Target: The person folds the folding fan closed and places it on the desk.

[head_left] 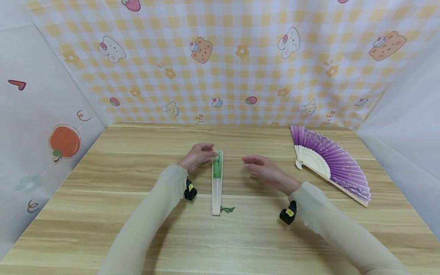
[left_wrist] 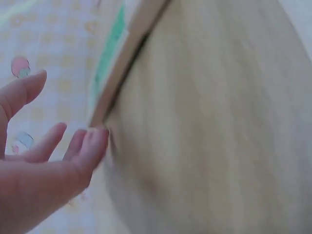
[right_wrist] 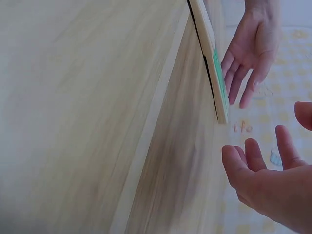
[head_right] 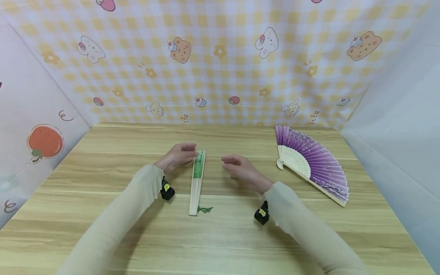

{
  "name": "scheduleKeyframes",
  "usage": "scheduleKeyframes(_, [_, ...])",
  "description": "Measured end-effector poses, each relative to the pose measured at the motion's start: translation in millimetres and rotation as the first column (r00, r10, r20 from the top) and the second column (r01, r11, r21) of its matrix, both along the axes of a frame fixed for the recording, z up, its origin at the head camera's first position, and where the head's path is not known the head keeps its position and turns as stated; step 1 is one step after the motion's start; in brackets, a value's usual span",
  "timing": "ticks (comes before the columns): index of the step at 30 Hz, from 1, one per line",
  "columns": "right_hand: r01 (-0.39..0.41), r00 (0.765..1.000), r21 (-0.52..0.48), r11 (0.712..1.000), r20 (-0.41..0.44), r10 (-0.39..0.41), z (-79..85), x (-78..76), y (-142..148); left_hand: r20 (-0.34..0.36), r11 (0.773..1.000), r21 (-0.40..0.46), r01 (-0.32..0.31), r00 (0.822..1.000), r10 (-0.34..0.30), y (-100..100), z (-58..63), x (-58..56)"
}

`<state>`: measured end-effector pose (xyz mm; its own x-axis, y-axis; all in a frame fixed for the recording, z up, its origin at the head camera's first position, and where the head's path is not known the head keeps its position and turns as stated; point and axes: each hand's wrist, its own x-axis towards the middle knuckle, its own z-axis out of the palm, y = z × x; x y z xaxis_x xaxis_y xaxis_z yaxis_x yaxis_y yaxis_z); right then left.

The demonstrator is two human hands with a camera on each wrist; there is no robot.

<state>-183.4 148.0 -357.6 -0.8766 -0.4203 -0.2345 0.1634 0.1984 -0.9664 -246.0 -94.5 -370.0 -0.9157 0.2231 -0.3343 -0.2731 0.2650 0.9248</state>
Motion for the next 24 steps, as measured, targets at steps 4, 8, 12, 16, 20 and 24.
scheduleKeyframes(4, [-0.001, 1.000, -0.008, 1.000, -0.018, 0.001, 2.9, 7.3, 22.7, -0.106, 0.996, -0.082, 0.026, 0.994, -0.034, 10.1, 10.8, 3.2])
scheduleKeyframes(8, [0.022, 0.999, 0.001, 1.000, -0.045, -0.022, 3.3, 13.0, 43.7, -0.195, 0.993, -0.098, 0.059, 0.978, -0.077, 26.2, 22.8, 7.9])
scheduleKeyframes(12, [0.058, 0.995, 0.002, 0.998, -0.081, -0.057, 5.6, 18.0, 61.4, -0.223, 0.992, -0.072, 0.100, 0.968, -0.113, 46.6, 31.5, 12.1])
scheduleKeyframes(16, [0.101, 0.991, 0.015, 0.995, -0.090, -0.099, 12.1, 23.8, 77.3, -0.262, 0.985, -0.091, 0.145, 0.951, -0.164, 69.7, 35.7, 17.2])
scheduleKeyframes(20, [0.135, 0.987, 0.031, 0.990, -0.093, -0.132, 18.2, 31.2, 95.1, -0.294, 0.976, -0.116, 0.184, 0.932, -0.211, 94.2, 35.3, 23.5])
scheduleKeyframes(24, [0.163, 0.981, 0.020, 0.986, -0.107, -0.160, 20.8, 38.6, 115.3, -0.316, 0.971, -0.114, 0.209, 0.919, -0.235, 118.1, 30.9, 27.8])
